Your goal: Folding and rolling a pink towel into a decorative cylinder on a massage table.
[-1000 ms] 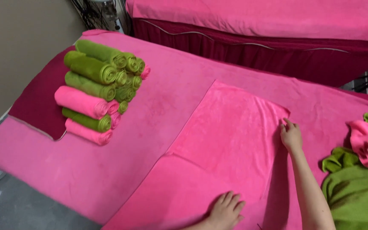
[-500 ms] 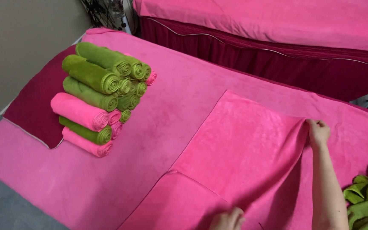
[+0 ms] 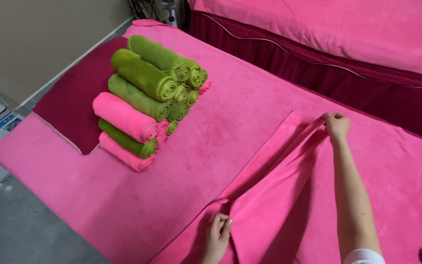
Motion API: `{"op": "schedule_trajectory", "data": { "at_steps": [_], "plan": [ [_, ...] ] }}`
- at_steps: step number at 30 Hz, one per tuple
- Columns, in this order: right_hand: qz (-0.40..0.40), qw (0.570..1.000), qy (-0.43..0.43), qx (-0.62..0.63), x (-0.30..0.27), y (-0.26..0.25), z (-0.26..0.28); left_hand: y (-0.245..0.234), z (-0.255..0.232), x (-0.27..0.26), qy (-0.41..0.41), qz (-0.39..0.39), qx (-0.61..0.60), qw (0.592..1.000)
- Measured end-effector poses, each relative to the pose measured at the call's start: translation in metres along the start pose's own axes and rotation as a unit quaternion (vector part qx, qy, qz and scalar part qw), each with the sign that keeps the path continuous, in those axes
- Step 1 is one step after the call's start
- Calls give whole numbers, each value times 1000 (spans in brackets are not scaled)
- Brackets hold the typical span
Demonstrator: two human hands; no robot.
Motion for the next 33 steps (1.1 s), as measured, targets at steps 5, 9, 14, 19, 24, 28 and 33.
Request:
{"op": "schedule_trajectory", "data": {
  "at_steps": [5, 9, 14, 19, 24, 28, 33],
  "plan": [
    [-13, 996, -16, -82, 10, 59, -2, -17, 33, 13, -86, 13, 9, 996],
    [-13, 998, -18, -67, 13, 85, 1, -17, 38, 18, -174, 27, -36, 984],
    [67, 996, 26, 52, -16, 104, 19, -23, 5, 32, -251, 18, -67, 965],
    [69, 993, -51, -86, -15, 73, 21, -27, -19, 52, -189, 46, 66, 979],
    [31, 947, -233, -217, 30, 8, -18, -27, -19, 58, -223, 51, 86, 970],
    [171, 974, -107, -107, -1, -35, -19, -28, -17, 60, -232, 41, 75, 969],
    [327, 937, -42, -111, -38, -47, -5, -28, -19, 60, -241, 32, 68, 968]
  ]
}}
Point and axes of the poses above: each hand's wrist, its own x-axis towards the middle knuckle, its own y-axis out of the palm, z = x × y, the point moved 5 cm from there along x, towards the middle knuckle, and after that the axes turned 3 degrees about z, right-handed, at the moved point
